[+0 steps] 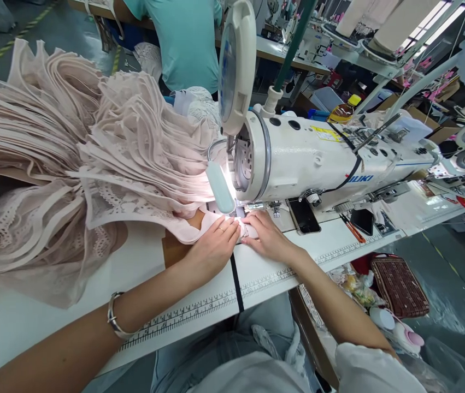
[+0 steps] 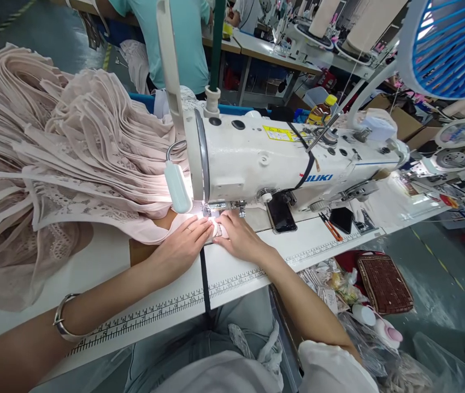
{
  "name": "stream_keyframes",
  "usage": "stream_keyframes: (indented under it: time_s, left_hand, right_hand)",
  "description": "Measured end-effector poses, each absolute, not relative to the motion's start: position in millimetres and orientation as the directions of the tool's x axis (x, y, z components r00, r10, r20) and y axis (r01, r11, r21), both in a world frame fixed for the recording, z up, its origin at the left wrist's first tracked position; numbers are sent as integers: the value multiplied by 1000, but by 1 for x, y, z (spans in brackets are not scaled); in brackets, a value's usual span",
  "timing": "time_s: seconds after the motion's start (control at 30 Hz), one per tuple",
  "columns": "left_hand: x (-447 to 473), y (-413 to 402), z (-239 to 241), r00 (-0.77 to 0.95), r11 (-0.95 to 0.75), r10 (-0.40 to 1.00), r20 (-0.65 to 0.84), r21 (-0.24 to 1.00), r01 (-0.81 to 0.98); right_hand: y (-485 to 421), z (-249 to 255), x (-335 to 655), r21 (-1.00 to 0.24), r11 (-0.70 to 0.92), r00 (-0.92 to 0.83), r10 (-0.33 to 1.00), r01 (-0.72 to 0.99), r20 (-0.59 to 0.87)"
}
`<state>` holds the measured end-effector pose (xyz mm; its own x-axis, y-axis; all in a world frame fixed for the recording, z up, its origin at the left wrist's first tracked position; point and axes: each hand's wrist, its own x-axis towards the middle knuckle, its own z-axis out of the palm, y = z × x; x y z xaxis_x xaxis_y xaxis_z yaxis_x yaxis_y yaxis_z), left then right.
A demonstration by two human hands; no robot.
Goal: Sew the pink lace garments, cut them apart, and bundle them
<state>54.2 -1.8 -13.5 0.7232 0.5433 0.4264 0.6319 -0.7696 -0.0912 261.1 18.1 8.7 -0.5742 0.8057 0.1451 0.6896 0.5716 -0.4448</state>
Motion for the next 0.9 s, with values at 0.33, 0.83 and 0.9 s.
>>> stream_keyframes:
  time_s: [0.33,0.83,0.9]
  left_hand:
    - [56,-3,-15,638,-735,628,445,70,675]
    - [68,-4,-8,677,-747,637,369,76,661]
    - [68,-4,-8,697,-746,636,330,35,665]
  right_hand:
    - [11,-2,253,-133,650,-600,749,749,281]
    - [20,-1,244,18,619,-615,775,785,143]
    - [21,0,243,-1,615,-610,782,788,129]
